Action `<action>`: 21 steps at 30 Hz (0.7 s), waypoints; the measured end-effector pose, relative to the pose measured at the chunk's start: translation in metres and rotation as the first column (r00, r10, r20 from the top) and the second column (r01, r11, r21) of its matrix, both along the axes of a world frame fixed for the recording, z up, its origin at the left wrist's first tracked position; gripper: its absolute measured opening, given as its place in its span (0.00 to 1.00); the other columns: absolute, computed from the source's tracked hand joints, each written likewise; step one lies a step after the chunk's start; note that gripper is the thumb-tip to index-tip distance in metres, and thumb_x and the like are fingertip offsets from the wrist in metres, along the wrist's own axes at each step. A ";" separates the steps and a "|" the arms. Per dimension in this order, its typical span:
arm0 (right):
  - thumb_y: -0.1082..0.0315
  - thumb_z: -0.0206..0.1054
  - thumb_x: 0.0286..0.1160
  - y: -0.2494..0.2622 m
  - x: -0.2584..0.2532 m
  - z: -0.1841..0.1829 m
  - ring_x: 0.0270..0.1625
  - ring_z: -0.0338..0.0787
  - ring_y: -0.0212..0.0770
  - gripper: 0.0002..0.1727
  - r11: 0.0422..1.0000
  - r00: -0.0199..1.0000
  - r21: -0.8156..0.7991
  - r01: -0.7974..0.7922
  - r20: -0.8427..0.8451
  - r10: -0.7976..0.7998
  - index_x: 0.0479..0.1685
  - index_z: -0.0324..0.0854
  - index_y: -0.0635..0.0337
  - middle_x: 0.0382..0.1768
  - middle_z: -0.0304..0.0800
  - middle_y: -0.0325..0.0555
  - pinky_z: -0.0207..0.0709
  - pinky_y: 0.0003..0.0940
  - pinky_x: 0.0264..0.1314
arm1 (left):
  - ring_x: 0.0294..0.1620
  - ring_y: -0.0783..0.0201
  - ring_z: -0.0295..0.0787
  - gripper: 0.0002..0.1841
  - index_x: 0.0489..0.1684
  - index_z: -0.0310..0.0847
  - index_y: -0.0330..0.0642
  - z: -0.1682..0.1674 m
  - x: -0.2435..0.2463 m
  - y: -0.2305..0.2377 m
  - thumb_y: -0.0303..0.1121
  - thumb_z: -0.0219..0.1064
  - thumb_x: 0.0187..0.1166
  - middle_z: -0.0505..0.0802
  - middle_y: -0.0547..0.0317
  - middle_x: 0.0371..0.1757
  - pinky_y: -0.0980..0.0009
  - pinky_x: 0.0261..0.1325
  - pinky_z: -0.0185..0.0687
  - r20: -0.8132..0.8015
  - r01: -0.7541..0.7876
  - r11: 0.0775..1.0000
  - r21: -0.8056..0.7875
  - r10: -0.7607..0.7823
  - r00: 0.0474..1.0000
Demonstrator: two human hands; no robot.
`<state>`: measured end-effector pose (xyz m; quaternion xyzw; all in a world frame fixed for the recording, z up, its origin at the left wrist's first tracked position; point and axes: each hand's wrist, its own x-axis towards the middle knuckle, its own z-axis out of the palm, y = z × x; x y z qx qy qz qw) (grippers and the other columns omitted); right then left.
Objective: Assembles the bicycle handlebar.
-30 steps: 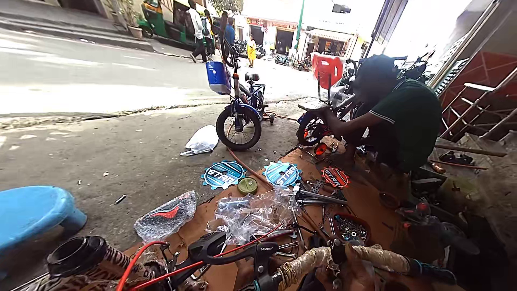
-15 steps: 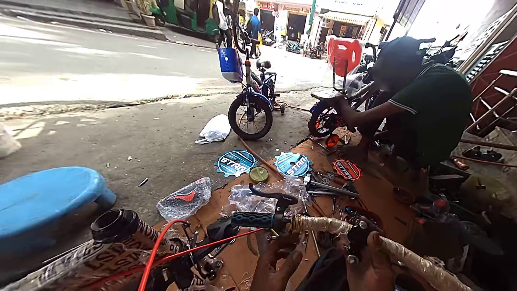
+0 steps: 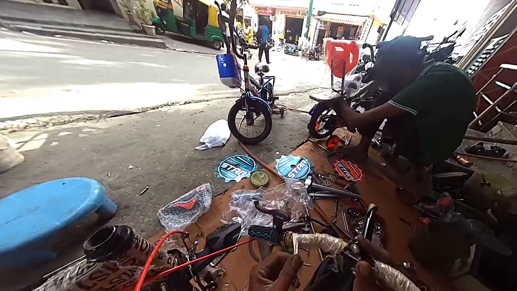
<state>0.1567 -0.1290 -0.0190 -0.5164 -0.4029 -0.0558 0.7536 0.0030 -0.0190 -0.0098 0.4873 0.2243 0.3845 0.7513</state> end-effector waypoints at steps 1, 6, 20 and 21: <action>0.52 0.69 0.80 0.000 0.000 0.003 0.68 0.85 0.25 0.20 1.000 1.000 0.013 -0.028 0.009 0.028 0.69 0.86 0.38 0.64 0.90 0.23 0.76 0.24 0.75 | 0.26 0.77 0.87 0.08 0.36 0.94 0.45 0.003 -0.006 0.003 0.25 0.67 0.80 0.94 0.68 0.28 0.78 0.35 0.84 0.018 0.013 0.999 0.045 -0.014 1.000; 0.53 0.65 0.84 -0.002 0.009 0.014 0.65 0.86 0.23 0.18 0.976 0.973 -0.031 -0.216 0.072 0.218 0.69 0.85 0.40 0.61 0.90 0.24 0.77 0.22 0.72 | 0.29 0.70 0.86 0.10 0.40 0.92 0.37 0.036 -0.041 0.036 0.34 0.69 0.82 0.92 0.59 0.30 0.69 0.37 0.84 -0.414 0.182 0.708 0.682 0.170 0.894; 0.58 0.69 0.81 -0.019 0.035 0.031 0.60 0.89 0.32 0.19 0.776 0.784 -0.159 -0.610 0.023 0.621 0.68 0.86 0.51 0.59 0.92 0.38 0.83 0.29 0.65 | 0.55 0.64 0.90 0.14 0.43 0.91 0.56 -0.004 -0.035 0.058 0.48 0.59 0.88 0.94 0.63 0.52 0.64 0.53 0.87 -0.283 0.171 0.289 0.942 0.410 0.867; 0.58 0.70 0.81 -0.019 0.035 0.031 0.58 0.89 0.32 0.19 0.779 0.786 -0.162 -0.606 0.032 0.618 0.67 0.86 0.51 0.58 0.91 0.38 0.83 0.28 0.64 | 0.59 0.65 0.89 0.15 0.45 0.91 0.55 -0.005 -0.035 0.058 0.48 0.59 0.89 0.94 0.63 0.55 0.62 0.57 0.87 -0.325 0.202 0.353 0.913 0.334 0.885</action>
